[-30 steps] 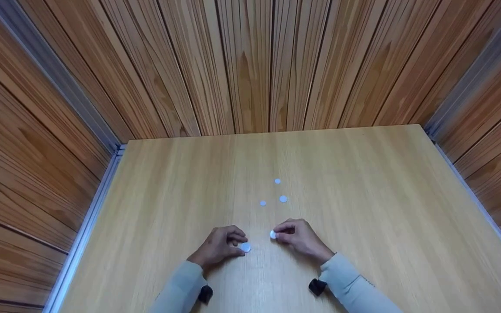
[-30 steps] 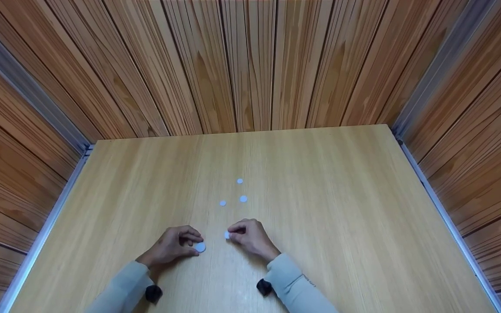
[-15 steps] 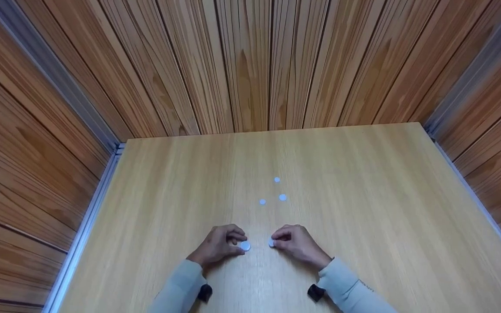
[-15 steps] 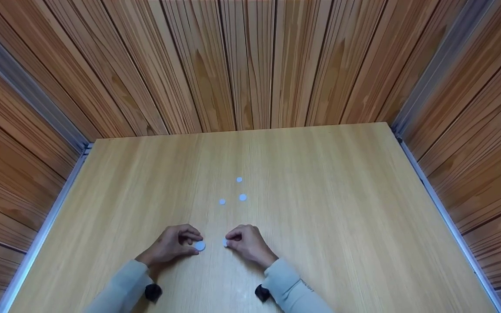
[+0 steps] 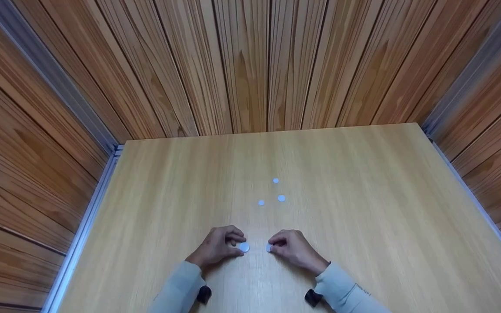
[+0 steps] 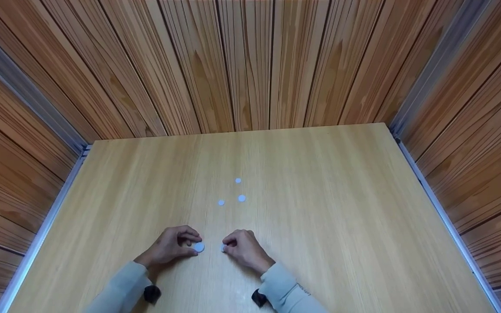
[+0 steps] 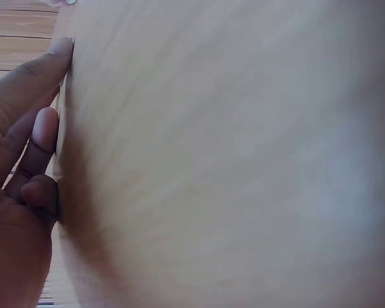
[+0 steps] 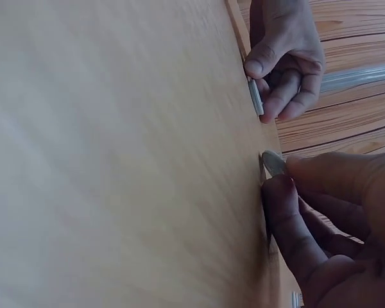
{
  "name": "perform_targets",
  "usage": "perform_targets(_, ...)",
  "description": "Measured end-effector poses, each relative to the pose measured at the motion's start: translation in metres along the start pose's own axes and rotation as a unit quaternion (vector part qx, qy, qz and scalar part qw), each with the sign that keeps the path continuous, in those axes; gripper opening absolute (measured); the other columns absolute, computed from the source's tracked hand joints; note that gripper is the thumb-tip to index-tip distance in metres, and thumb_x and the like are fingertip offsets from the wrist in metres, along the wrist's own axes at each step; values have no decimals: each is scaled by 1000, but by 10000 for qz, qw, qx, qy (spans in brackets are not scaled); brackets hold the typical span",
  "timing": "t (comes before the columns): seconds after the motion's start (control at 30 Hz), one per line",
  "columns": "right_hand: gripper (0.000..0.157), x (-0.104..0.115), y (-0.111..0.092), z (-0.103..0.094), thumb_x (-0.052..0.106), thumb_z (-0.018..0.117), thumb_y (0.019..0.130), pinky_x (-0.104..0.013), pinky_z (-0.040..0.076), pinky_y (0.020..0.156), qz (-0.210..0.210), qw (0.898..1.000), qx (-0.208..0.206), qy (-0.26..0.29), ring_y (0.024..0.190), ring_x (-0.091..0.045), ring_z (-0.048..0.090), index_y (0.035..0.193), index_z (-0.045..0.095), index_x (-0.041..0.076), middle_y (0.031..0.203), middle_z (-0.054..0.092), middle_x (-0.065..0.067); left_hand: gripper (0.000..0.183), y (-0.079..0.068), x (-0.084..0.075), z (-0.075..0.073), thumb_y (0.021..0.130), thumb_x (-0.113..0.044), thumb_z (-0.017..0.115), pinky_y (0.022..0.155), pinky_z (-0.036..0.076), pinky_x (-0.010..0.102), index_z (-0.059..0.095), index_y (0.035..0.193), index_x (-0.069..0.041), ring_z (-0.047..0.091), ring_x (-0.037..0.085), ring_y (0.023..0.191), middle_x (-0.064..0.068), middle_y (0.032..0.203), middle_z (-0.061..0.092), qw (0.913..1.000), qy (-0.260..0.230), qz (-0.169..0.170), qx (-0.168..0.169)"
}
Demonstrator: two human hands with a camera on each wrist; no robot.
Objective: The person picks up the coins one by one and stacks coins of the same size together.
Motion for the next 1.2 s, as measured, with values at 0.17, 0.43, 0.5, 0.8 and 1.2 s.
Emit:
perform_targets(0.17,12,0,0,0,5,75,88,-23,51,71,-38,10000,-52,31,83,-14,64,99,77,2,94,70,-3,33,0,0,0,80,-9,84,78,52,24,68,109,-15,65,11,88,-9,100,74,10000,-5,-16,12)
perform_targets(0.43,11,-1,0,0,3,75,87,-22,51,70,-54,9999,-89,27,82,-14,63,97,76,2,93,69,-2,34,1,0,0,80,-9,83,74,51,23,68,110,-14,63,13,85,-10,100,74,9999,-104,-65,49)
perform_targets(0.5,12,-1,0,1,2,76,86,-22,51,70,-50,9999,-87,77,82,-14,64,98,76,1,93,69,-2,34,1,0,0,80,-9,83,74,51,22,68,111,-14,63,14,85,-10,101,74,9999,-130,-74,54)
perform_targets(0.8,14,0,1,6,-1,75,85,-21,51,68,11,9999,5,136,78,-9,62,99,75,1,91,69,-2,33,0,-1,-1,81,-11,84,76,52,23,69,110,-16,63,14,85,-11,100,73,9999,-85,-63,32)
perform_targets(1.2,10,2,3,9,-4,74,84,-22,51,66,-153,9996,-212,-74,76,-11,63,93,75,-1,88,69,-9,37,-1,-3,-2,78,-8,85,75,51,23,68,110,-11,63,15,87,-6,100,74,9997,-92,224,-73)
Point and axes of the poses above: each hand's wrist, its own y-axis towards the middle knuckle, its own z-axis out of the palm, x = y × z, the point moved 4 cm from there along y, towards the middle knuckle
